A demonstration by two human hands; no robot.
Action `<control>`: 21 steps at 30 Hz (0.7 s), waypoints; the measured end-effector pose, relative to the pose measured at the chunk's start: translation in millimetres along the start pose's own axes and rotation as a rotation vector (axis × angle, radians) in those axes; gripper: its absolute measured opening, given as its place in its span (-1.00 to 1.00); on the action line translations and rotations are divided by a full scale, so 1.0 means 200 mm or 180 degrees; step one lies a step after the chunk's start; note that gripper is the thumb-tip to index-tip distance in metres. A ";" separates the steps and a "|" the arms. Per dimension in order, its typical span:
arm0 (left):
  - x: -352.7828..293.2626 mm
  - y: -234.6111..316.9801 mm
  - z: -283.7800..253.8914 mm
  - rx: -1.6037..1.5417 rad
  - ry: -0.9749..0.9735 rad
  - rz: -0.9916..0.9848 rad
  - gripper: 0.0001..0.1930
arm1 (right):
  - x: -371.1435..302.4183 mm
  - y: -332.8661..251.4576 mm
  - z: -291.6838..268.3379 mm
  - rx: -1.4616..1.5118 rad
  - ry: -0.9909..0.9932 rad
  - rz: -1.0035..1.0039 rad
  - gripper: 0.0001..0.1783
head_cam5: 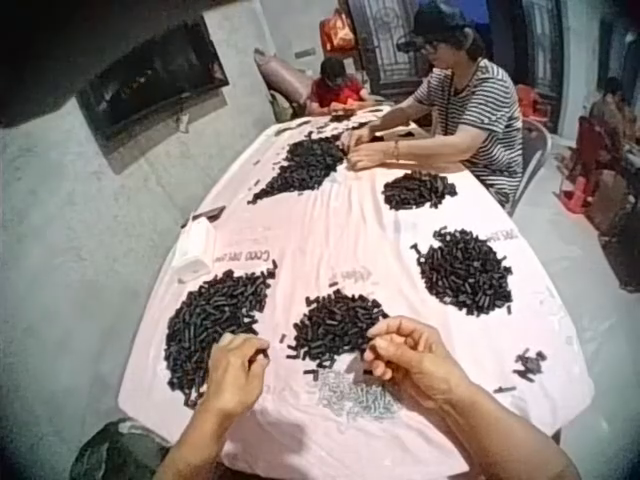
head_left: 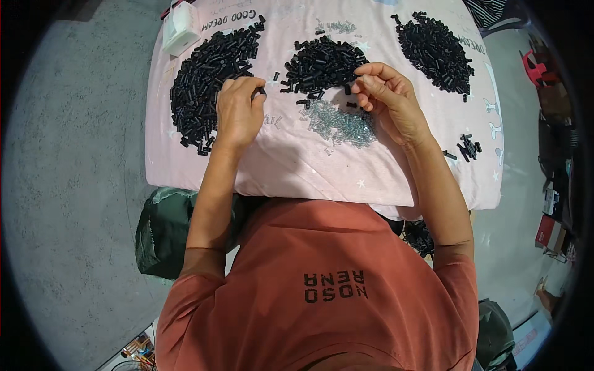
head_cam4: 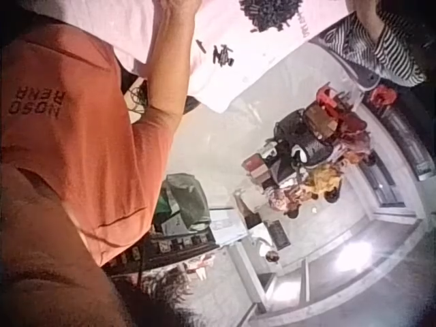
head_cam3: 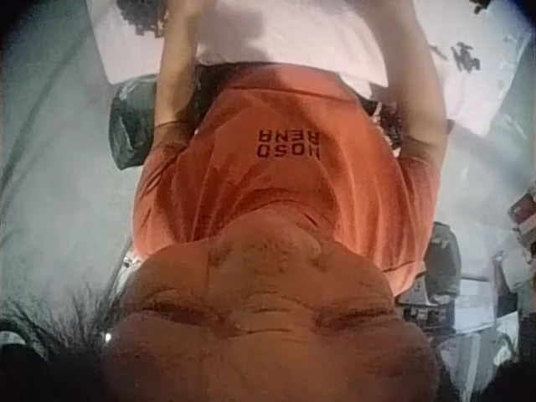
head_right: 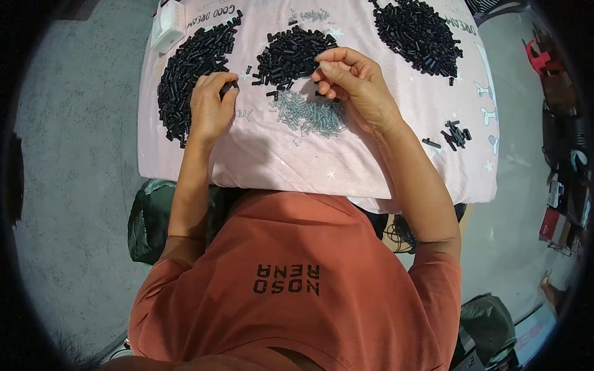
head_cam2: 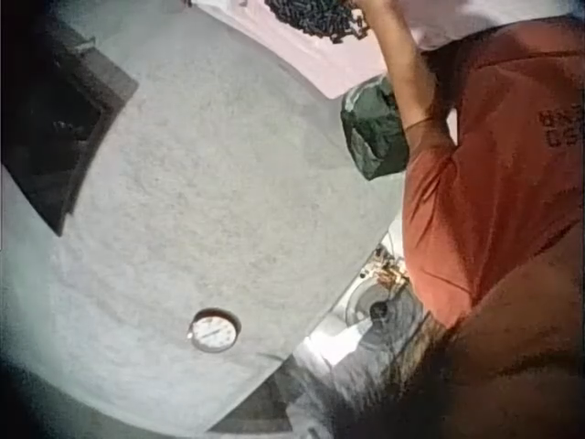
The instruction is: Assembling small black plastic tubes by inserting silver metallic components into them at a workbench.
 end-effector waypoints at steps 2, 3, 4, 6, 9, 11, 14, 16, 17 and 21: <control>0.01 0.00 0.01 -0.0005 0.0007 -0.0031 -0.79 | 0.00 0.00 0.01 0.0017 -0.0024 0.0015 -0.80; 0.01 -0.01 0.01 -0.0015 0.0019 -0.0062 -0.79 | 0.00 0.01 0.00 0.0006 -0.0026 0.0034 -0.81; 0.01 -0.01 0.01 -0.0010 0.0020 -0.0063 -0.79 | 0.00 0.01 0.00 -0.0005 -0.0029 0.0055 -0.81; 0.01 -0.01 0.02 -0.0087 -0.0005 -0.0038 -0.77 | 0.00 0.01 0.01 -0.0049 -0.0019 0.0077 -0.81; 0.00 0.03 0.01 -0.0665 0.0064 0.0020 -0.74 | 0.00 0.01 0.02 -0.0163 0.0003 0.0134 -0.81; 0.00 0.09 0.01 -0.0844 0.0161 0.0161 -0.72 | -0.01 0.01 0.02 -0.0234 0.0017 0.0166 -0.81; -0.01 0.19 -0.01 -0.1059 0.0267 0.0390 -0.69 | 0.00 0.01 0.03 -0.0259 -0.0017 0.0128 -0.81; -0.02 0.27 -0.03 -0.1370 0.0375 0.0616 -0.67 | 0.00 0.02 0.04 -0.0363 -0.0051 0.0160 -0.82; -0.02 0.29 -0.02 -0.1340 0.0359 0.0673 -0.66 | 0.00 0.02 0.04 -0.0365 -0.0045 0.0160 -0.82; -0.02 0.41 -0.01 -0.1541 0.0368 0.0820 -0.66 | 0.00 0.01 0.09 -0.0596 -0.0148 0.0239 -0.85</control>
Point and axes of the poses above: each hand's wrist, its own x-axis towards the middle knuckle, its own z-axis out of the palm, y = z × x, the point moved 8 cm from there along x, towards the middle knuckle, and after that the axes turned 15 degrees about -y, right-handed, at the moved point
